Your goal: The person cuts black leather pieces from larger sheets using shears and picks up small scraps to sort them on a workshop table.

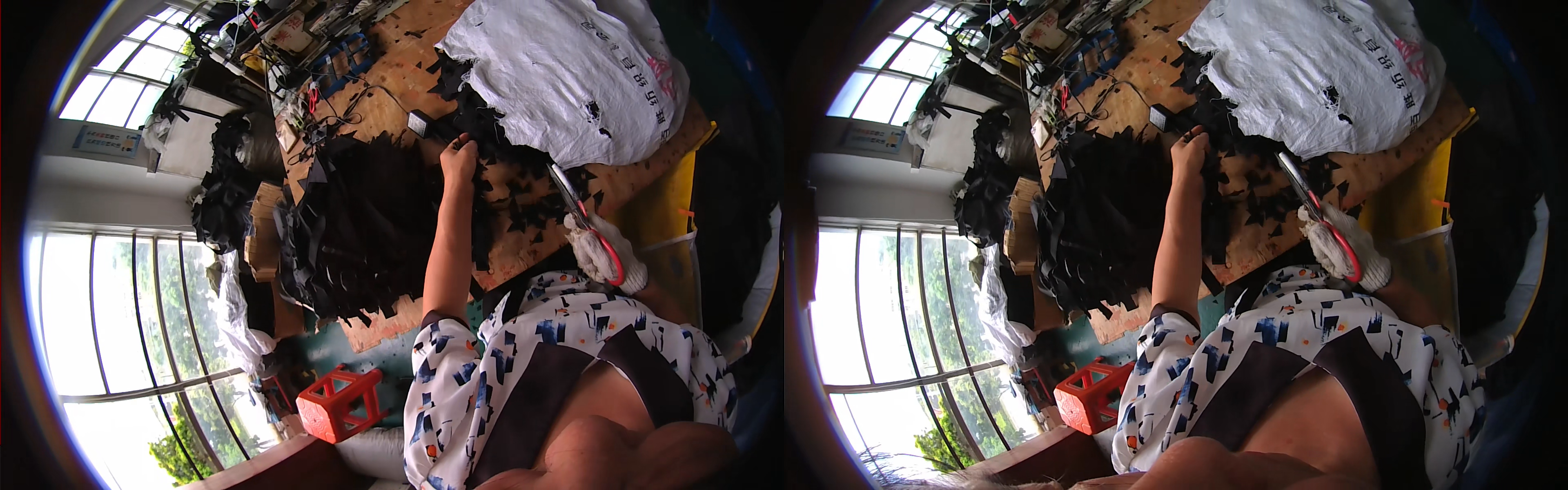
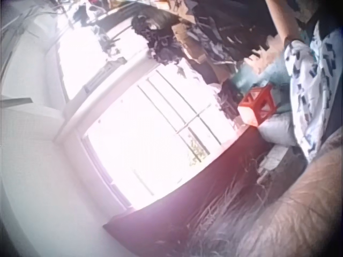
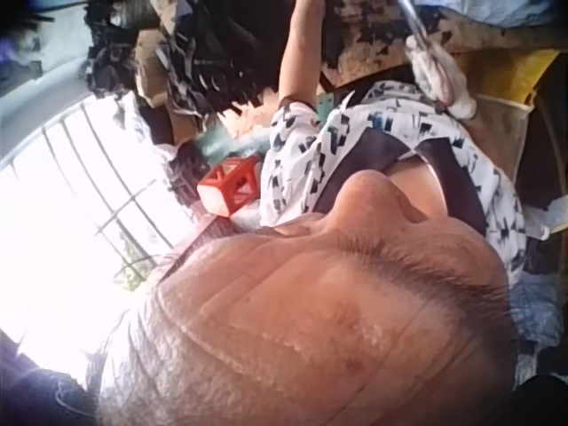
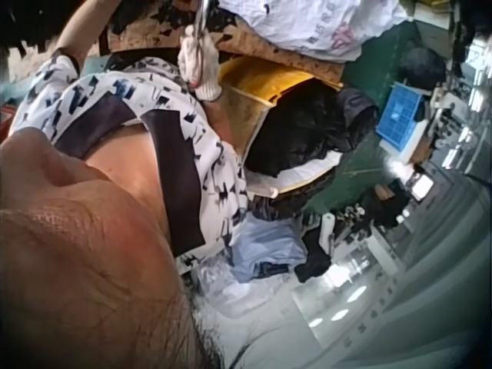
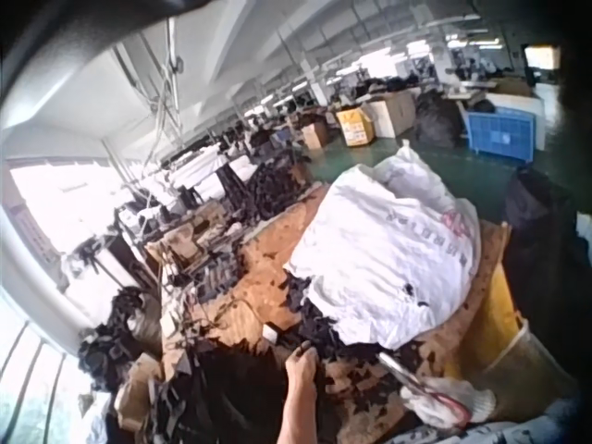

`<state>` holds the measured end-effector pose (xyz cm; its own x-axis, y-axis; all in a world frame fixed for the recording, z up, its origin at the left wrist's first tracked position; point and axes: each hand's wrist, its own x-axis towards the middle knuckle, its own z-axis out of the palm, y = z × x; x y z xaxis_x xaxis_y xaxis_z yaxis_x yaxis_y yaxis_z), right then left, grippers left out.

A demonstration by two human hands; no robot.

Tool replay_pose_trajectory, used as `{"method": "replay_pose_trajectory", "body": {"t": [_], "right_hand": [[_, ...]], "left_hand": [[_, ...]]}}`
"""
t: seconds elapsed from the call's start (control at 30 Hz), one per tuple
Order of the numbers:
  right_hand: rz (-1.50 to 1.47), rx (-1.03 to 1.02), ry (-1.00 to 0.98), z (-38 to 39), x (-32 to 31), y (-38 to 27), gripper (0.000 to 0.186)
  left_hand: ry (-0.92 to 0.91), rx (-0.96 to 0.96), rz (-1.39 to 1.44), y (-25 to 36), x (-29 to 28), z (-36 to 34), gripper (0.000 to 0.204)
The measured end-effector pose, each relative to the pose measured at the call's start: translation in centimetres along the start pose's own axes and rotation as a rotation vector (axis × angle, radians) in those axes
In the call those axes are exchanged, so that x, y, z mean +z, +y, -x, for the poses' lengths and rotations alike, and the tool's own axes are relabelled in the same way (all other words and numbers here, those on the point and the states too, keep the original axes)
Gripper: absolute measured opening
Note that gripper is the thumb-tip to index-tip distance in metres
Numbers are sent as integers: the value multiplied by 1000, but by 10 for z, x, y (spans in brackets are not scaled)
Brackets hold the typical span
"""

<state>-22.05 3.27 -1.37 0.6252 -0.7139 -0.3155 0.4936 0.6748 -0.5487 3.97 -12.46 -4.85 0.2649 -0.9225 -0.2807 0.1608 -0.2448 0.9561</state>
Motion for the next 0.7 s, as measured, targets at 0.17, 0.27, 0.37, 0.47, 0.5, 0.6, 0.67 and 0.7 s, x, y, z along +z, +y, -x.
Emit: {"method": "replay_pose_trajectory", "body": {"t": [0.17,0.27,0.37,0.47,0.5,0.6,0.67,0.7], "right_hand": [[-4,5,77,2,2,1,31],[-95,8,41,-2,-10,9,30],[-89,65,90,-8,-8,10,28],[-92,79,35,-4,-8,2,28],[-113,73,10,-2,-5,0,30],[-131,40,-36,0,-1,1,33],[-127,4,-55,0,2,1,32],[-123,15,-88,-3,6,1,32]], "left_hand": [[13,-66,379,-46,25,-32,15],[42,42,302,-46,32,-32,10],[99,71,236,-42,24,-25,14],[10,214,262,-14,20,16,23],[8,286,339,-3,14,33,22],[109,508,394,26,-14,75,21],[185,563,520,48,-32,99,18],[70,683,637,60,-45,109,12]]}}
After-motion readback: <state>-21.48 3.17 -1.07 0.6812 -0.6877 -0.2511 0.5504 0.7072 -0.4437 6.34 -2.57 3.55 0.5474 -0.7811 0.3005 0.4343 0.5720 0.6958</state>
